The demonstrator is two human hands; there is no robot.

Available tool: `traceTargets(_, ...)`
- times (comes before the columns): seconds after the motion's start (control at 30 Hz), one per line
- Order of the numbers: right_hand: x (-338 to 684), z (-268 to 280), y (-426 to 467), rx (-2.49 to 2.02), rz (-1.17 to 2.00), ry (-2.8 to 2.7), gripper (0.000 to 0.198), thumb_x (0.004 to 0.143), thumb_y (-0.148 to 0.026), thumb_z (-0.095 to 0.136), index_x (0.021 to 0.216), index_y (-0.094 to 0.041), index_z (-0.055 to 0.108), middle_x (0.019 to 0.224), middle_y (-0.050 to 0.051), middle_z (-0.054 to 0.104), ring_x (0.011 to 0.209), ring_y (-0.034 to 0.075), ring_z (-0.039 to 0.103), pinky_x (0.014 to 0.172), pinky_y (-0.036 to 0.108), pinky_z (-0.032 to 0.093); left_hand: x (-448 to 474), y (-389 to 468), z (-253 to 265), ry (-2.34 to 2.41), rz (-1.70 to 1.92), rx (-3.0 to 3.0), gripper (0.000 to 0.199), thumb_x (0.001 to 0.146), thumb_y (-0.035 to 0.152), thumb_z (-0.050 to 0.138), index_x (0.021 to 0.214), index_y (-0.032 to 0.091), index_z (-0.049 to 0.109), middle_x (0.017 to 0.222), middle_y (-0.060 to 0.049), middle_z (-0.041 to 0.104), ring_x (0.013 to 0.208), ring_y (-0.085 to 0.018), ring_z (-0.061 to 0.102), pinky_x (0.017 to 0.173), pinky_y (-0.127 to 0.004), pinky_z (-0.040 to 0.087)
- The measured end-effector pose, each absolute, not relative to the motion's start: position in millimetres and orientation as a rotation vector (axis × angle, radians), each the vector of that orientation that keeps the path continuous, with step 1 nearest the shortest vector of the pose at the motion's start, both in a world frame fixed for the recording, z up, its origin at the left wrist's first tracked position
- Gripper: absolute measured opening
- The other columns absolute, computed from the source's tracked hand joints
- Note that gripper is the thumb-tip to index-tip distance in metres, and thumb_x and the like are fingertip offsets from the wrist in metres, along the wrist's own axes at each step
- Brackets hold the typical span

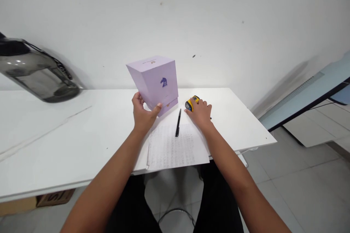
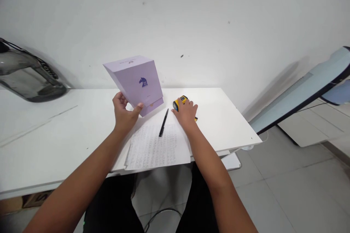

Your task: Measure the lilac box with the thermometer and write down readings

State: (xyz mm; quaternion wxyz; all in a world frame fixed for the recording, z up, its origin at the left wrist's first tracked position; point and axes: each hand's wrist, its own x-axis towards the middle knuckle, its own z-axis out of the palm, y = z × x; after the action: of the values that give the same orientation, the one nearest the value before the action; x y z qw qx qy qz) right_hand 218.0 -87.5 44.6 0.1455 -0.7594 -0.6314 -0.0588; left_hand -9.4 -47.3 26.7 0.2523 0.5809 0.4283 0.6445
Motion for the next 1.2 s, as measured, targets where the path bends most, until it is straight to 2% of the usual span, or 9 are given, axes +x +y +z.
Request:
traceTargets(0.17, 206, 42, -95, -1.838, -0.382, -2.131, 0.044, 0.095, -0.021, 0.059, 0.139, -0.024, 0.062, 0.141, 0.019, 0.056, 0.129, 0.038, 0.047, 0.104, 0.056, 0.033, -9, -49, 30, 1.143, 1.771, 1.618, 0.092, 0.064, 0.044, 0.088, 0.140, 0.025, 0.039, 0.146, -0.014, 0.047, 0.138, -0.031, 0.048, 0.118, -0.047, 0.038)
traceTargets(0.33, 200, 36, -99, -1.528, -0.312, -2.500, 0.054, 0.092, 0.002, 0.047, 0.130, -0.029, 0.071, 0.150, 0.012, 0.052, 0.141, 0.034, 0.040, 0.110, 0.053, 0.033, -10, -46, 28, 1.197, 1.770, 1.571, 0.090, 0.065, 0.046, 0.086, 0.139, 0.024, 0.039, 0.144, -0.015, 0.048, 0.133, -0.030, 0.052, 0.114, -0.046, 0.042)
traceTargets(0.57, 205, 37, -96, -1.521, -0.267, -2.425, 0.025, 0.100, -0.020, 0.055, 0.108, -0.025, 0.079, 0.144, 0.011, 0.058, 0.141, 0.035, 0.041, 0.111, 0.054, 0.034, -12, -45, 26, 1.204, 1.811, 1.593, 0.090, 0.064, 0.044, 0.087, 0.138, 0.025, 0.039, 0.144, -0.013, 0.046, 0.135, -0.029, 0.049, 0.115, -0.044, 0.040)
traceTargets(0.67, 204, 37, -95, -1.512, -0.227, -2.409, 0.022, 0.100, -0.021, 0.056, 0.102, -0.021, 0.077, 0.140, 0.013, 0.062, 0.138, 0.033, 0.043, 0.110, 0.050, 0.034, -11, -45, 27, 1.177, 1.843, 1.636, 0.093, 0.063, 0.044, 0.087, 0.138, 0.023, 0.037, 0.144, -0.014, 0.044, 0.136, -0.029, 0.048, 0.116, -0.044, 0.040)
traceTargets(0.8, 206, 44, -92, -1.583, -0.109, -2.369, 0.026, 0.102, -0.016, 0.045, 0.110, -0.014, 0.069, 0.113, 0.015, 0.072, 0.113, 0.027, 0.059, 0.107, 0.044, 0.034, -13, -42, 27, 1.254, 1.875, 1.611, 0.087, 0.066, 0.044, 0.084, 0.136, 0.023, 0.037, 0.142, -0.014, 0.045, 0.135, -0.029, 0.048, 0.115, -0.043, 0.040)
traceTargets(0.9, 218, 59, -90, -1.734, 0.002, -2.221, 0.026, 0.101, -0.016, 0.041, 0.112, -0.012, 0.064, 0.102, 0.015, 0.072, 0.096, 0.026, 0.063, 0.094, 0.039, 0.040, -14, -39, 27, 1.229, 1.888, 1.644, 0.090, 0.064, 0.044, 0.085, 0.136, 0.023, 0.036, 0.142, -0.015, 0.045, 0.135, -0.029, 0.048, 0.114, -0.043, 0.041)
traceTargets(1.07, 248, 83, -109, -1.736, 0.086, -1.611, 0.018, 0.100, -0.030, 0.044, 0.110, -0.020, 0.054, 0.089, 0.006, 0.066, 0.075, 0.021, 0.057, 0.071, 0.032, 0.040, -11, -36, 24, 1.254, 1.889, 1.569, 0.086, 0.066, 0.046, 0.083, 0.134, 0.024, 0.036, 0.140, -0.015, 0.046, 0.133, -0.030, 0.050, 0.113, -0.045, 0.042)
traceTargets(1.1, 250, 83, -118, -1.672, 0.119, -1.566, 0.017, 0.097, -0.037, 0.051, 0.105, -0.022, 0.053, 0.081, 0.002, 0.062, 0.070, 0.019, 0.054, 0.068, 0.031, 0.039, -10, -36, 24, 1.242, 1.871, 1.589, 0.088, 0.065, 0.045, 0.084, 0.135, 0.024, 0.036, 0.141, -0.015, 0.045, 0.134, -0.030, 0.049, 0.113, -0.045, 0.042)
traceTargets(1.2, 248, 74, -150, -1.511, 0.200, -1.515, 0.039, 0.086, -0.056, 0.066, 0.076, -0.025, 0.045, 0.062, -0.004, 0.046, 0.059, 0.016, 0.044, 0.063, 0.030, 0.037, -7, -38, 24, 1.213, 1.874, 1.593, 0.089, 0.066, 0.044, 0.084, 0.137, 0.024, 0.035, 0.142, -0.015, 0.045, 0.135, -0.030, 0.049, 0.113, -0.045, 0.042)
